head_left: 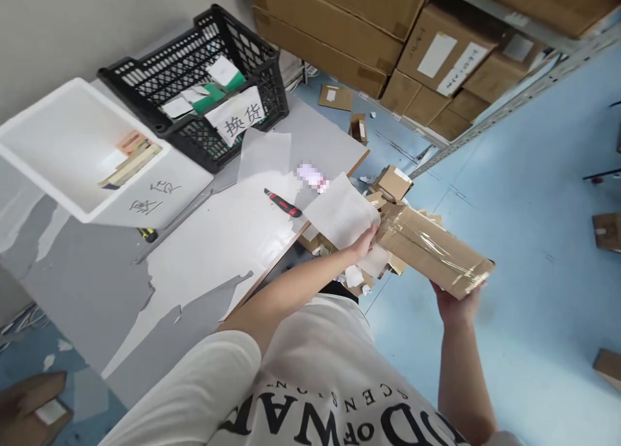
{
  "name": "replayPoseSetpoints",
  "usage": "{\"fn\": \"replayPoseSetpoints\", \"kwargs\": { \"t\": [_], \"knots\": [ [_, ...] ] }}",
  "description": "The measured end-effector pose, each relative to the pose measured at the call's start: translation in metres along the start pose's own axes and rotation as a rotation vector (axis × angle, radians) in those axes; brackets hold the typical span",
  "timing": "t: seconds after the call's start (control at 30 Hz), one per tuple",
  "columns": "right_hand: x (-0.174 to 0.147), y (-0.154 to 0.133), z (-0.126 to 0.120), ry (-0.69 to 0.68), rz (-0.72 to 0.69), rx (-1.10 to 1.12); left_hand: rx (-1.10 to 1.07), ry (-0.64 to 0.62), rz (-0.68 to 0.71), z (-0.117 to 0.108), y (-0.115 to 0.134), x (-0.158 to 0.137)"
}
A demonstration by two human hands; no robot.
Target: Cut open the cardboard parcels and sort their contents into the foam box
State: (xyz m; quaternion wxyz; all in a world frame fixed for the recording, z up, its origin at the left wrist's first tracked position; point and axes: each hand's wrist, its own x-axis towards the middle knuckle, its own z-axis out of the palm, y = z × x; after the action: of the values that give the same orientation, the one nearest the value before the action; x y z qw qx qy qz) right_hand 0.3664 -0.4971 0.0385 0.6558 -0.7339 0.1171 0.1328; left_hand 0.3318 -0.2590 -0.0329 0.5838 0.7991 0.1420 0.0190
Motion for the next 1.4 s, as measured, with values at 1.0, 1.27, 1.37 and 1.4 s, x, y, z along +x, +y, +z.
{"fn": "replayPoseSetpoints", "kwargs": {
  "t": [1.0, 1.27, 1.37, 1.4],
  "knots": [
    [0.049, 0.05, 0.199, -0.54, -0.108, 0.008, -0.745, 0.464, -0.122, -0.123, -0.06, -0.078],
    [-0.046, 0.033, 0.349, -1.041, -0.306, -0.078, -0.56, 1.252, 0.062, -0.197, -0.078, -0.254],
    [-0.098, 0.032, 0.388, -1.187, -0.368, -0.084, -0.432, 1.478, 0.124, -0.203, -0.08, -0.313],
    [-0.116, 0.033, 0.399, -1.234, -0.388, -0.091, -0.387, 1.545, 0.136, -0.203, -0.081, -0.331]
  ]
}}
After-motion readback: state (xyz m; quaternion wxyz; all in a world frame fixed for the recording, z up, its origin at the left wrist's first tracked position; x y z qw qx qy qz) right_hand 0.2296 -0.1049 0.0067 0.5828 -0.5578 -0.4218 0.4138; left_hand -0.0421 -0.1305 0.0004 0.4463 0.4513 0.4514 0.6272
